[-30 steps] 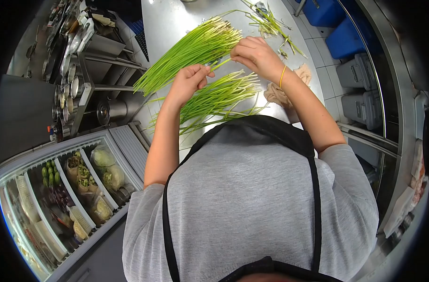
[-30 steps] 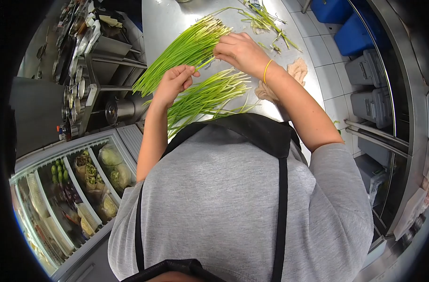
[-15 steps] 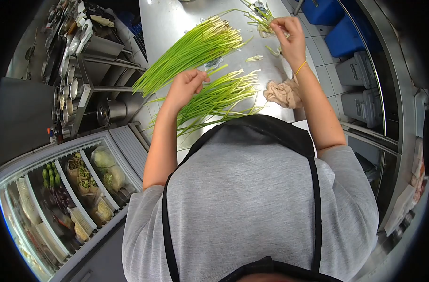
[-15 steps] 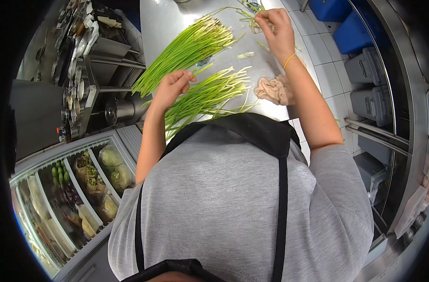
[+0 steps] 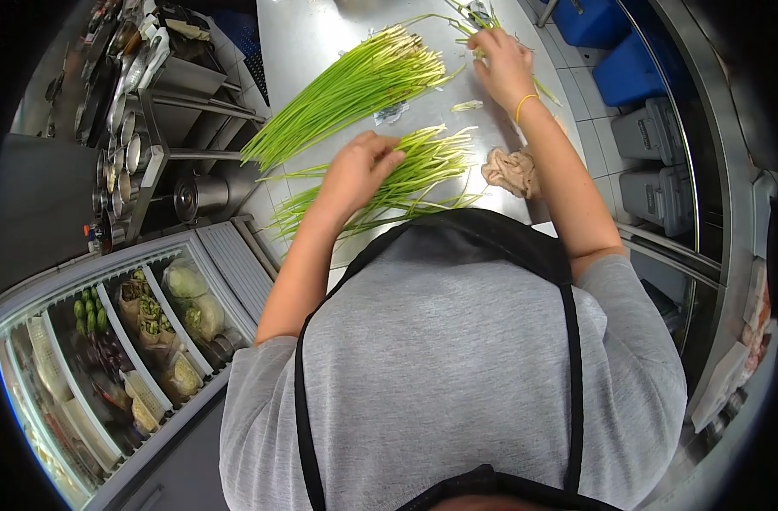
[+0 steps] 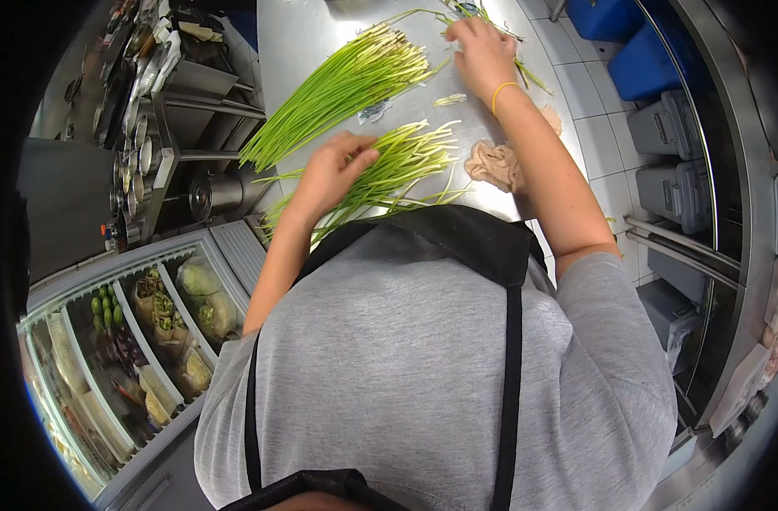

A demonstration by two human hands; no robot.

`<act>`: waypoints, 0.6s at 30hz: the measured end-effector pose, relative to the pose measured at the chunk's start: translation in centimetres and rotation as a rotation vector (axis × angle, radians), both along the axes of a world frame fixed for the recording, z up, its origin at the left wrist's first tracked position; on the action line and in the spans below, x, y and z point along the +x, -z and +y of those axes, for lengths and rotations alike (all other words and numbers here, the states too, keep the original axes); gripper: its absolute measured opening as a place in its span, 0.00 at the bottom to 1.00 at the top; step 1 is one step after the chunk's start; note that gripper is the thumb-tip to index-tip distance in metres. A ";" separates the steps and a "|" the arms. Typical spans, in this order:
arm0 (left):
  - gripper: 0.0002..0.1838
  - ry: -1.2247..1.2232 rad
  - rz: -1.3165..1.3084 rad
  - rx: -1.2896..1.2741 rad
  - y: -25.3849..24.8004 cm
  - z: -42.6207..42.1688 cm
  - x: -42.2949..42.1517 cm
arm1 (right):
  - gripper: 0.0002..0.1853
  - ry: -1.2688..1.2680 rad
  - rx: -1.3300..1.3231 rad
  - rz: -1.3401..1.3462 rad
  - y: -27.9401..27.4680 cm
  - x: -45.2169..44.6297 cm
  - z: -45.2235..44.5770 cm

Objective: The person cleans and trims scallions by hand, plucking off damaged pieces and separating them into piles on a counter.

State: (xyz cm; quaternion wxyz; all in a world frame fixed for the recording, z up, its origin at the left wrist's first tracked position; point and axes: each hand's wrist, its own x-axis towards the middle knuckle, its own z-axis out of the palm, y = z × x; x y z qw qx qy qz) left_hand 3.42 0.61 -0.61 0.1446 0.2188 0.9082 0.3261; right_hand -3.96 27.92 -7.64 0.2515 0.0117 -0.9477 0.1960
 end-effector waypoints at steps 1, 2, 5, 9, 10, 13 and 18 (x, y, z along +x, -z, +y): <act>0.13 0.000 0.000 0.000 0.2 -0.1 -0.8 | 0.03 -0.131 -0.043 0.001 0.0 -0.1 -0.7; 0.12 -0.034 0.082 -0.013 0.7 -0.3 -1.8 | 0.03 -0.262 -0.086 0.002 0.1 -0.3 -1.4; 0.09 -0.070 0.285 -0.082 3.0 -0.5 -5.1 | 0.02 -0.441 0.079 -0.235 -1.2 0.4 -4.1; 0.06 -0.058 0.576 -0.199 5.7 -0.8 -8.5 | 0.02 -0.397 0.060 -0.245 0.8 -0.3 -5.2; 0.06 -0.058 0.577 -0.198 5.8 -0.9 -9.0 | 0.02 -0.390 0.076 -0.198 0.9 -0.2 -5.3; 0.06 -0.085 0.583 -0.185 6.1 -1.0 -9.8 | 0.03 -0.406 0.112 -0.149 1.0 -0.3 -5.2; 0.08 -0.102 0.540 -0.112 5.5 -1.2 -9.9 | 0.03 -0.430 0.065 -0.058 0.7 -0.2 -4.8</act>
